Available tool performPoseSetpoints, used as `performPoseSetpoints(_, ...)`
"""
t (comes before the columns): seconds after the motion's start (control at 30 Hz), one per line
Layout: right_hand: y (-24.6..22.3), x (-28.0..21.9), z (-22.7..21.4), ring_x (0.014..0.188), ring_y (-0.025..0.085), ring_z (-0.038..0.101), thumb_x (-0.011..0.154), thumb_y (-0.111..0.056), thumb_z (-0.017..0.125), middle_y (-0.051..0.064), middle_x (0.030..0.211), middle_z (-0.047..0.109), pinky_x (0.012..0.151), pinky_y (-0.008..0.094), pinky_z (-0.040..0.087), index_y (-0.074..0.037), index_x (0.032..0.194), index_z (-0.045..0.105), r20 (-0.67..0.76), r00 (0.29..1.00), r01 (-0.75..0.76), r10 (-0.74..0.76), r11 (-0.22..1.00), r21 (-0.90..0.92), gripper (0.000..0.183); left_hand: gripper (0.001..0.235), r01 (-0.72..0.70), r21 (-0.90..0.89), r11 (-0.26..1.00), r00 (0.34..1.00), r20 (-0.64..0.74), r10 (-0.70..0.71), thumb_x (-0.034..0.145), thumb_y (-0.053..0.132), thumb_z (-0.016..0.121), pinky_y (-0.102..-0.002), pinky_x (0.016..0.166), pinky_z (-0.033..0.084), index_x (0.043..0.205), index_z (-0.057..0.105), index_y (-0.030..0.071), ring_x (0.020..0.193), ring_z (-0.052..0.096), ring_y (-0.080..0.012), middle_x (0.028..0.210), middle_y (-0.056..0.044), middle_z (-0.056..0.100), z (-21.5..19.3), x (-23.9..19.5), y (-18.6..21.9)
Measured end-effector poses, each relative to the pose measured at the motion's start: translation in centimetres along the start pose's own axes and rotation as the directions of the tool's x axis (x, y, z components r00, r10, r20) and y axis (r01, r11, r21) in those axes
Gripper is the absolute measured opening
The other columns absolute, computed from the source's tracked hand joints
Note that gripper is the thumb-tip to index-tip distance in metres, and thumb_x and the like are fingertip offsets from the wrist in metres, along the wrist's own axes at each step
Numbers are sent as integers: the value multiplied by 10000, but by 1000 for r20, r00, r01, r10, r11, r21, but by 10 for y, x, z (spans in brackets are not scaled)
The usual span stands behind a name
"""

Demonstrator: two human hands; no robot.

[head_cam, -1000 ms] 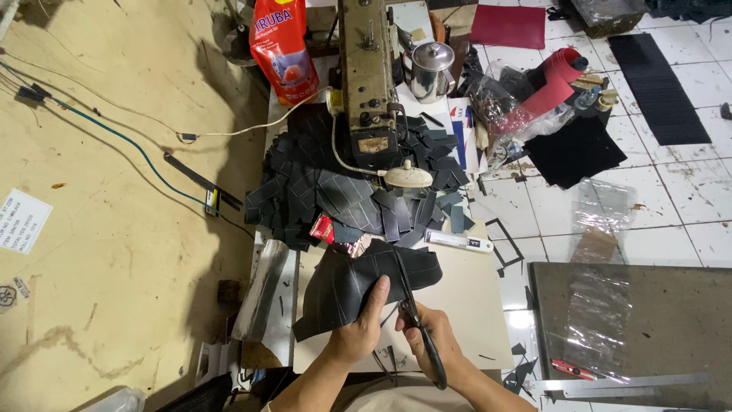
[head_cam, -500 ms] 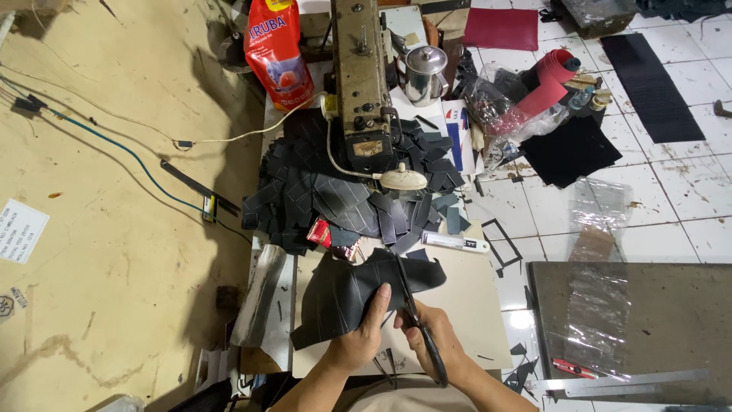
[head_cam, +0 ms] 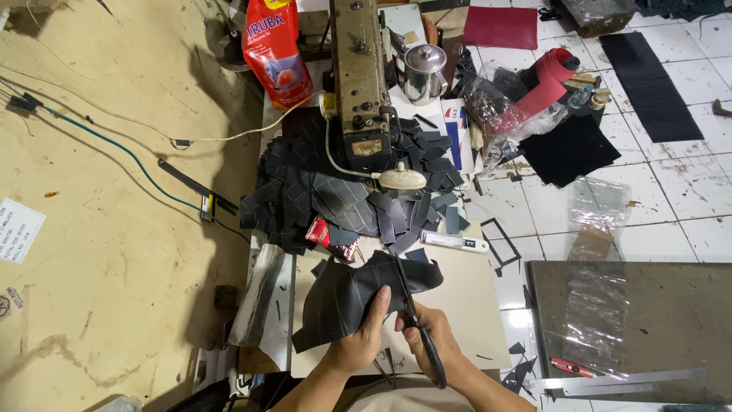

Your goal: Trimming the edges of small black leather scraps using a pair of scissors at a workshop bench.

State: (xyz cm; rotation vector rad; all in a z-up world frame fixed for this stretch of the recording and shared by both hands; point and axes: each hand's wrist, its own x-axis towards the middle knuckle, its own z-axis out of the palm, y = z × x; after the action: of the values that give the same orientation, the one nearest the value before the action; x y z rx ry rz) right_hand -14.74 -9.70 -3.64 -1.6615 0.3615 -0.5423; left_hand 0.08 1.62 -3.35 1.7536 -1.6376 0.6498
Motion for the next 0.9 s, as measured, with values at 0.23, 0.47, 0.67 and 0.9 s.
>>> performPoseSetpoints(0.23, -7, 5, 0, 539, 128, 430, 923, -811, 324, 0, 688, 550, 517, 306, 365, -86, 899, 619, 8, 999, 42, -42, 997, -67, 783, 387, 15, -82, 997, 1000, -14, -16, 1034, 157, 630, -517, 1046, 514, 1404, 593, 46, 1133, 663, -418, 1291, -212, 618, -6, 10, 3)
performPoseSetpoints(0.47, 5, 1, 3, 498, 97, 401, 931, -757, 409, -23, 657, 553, 483, 300, 349, -93, 857, 620, -25, 1000, 14, -14, 1000, 10, 700, 268, 315, -375, 872, 937, -24, -348, 992, 221, 655, -414, 985, 541, 1112, 704, -13, 1018, 720, -312, 1090, -155, 730, -29, 55, 22)
performPoseSetpoints(0.67, 12, -3, 5, 455, 88, 366, 922, -765, 413, -34, 553, 455, 444, 290, 312, -98, 798, 595, -25, 1000, -1, 1, 1000, 7, 703, 349, 84, -163, 983, 995, -41, -92, 1023, 146, 655, -497, 1036, 521, 1356, 626, 46, 1110, 676, -392, 1247, -205, 645, -8, 16, 9)
performPoseSetpoints(0.9, 16, -1, 3, 522, 119, 401, 946, -732, 393, -9, 615, 491, 499, 292, 332, -101, 723, 575, -26, 1000, -18, 17, 999, -33, 694, 296, 325, -416, 849, 928, -32, -371, 996, 200, 645, -413, 1036, 525, 1154, 676, -49, 1063, 707, -325, 1140, -172, 725, -27, 54, 26)
